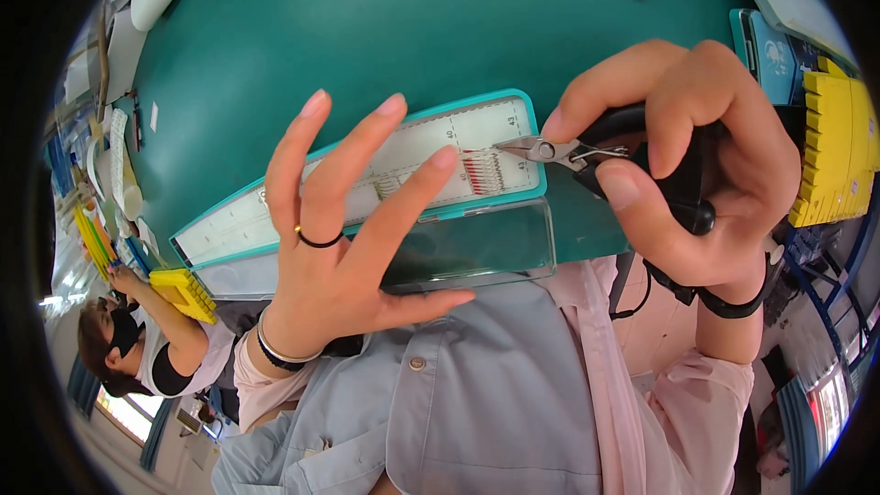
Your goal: Cutting and preparing resistors for assembly using wire cutters and a guide jig.
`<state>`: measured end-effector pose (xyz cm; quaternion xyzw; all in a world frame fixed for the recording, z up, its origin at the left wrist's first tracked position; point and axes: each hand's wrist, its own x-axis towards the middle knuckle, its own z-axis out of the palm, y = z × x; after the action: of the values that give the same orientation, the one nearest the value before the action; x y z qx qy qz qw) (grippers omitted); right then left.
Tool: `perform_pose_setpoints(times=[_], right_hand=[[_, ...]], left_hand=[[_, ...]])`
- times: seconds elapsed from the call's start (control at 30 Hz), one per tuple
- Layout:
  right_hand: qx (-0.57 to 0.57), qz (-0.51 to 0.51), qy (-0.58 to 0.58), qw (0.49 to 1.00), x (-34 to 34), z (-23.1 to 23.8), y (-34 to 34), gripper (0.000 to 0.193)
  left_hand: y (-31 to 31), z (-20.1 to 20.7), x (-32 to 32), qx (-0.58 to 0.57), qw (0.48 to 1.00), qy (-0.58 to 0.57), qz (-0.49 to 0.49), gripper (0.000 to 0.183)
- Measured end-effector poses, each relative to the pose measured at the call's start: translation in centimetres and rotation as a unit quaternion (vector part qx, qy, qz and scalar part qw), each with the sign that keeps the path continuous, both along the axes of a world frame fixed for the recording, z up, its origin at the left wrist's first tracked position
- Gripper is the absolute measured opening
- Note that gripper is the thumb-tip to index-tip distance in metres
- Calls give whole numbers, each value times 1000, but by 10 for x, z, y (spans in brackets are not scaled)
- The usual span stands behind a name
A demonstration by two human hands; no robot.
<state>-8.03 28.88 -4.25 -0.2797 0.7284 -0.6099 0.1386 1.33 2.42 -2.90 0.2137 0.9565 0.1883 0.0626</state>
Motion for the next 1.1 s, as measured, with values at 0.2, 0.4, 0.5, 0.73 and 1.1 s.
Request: perform_pose_setpoints(times=[0.2,0.4,0.5,0.73,1.1], right_hand=[[-26,4,-11,1000,-1,-2,2,26],[-21,-1,-21,1000,-1,-1,2,26],[-12,-12,-25,1000,0,1,0,26],[7,-2,24,1000,-2,0,3,27],[4,-12,23,1000,1,0,2,26]], left_hand=[[0,0,-1,29,999,5,13,75],[1,1,-4,19,1000,-2,5,77],[2,3,-6,-2,1000,-8,-6,78],[2,4,-6,-21,1000,-17,-9,78],[2,4,-5,-24,999,-18,-13,80]])
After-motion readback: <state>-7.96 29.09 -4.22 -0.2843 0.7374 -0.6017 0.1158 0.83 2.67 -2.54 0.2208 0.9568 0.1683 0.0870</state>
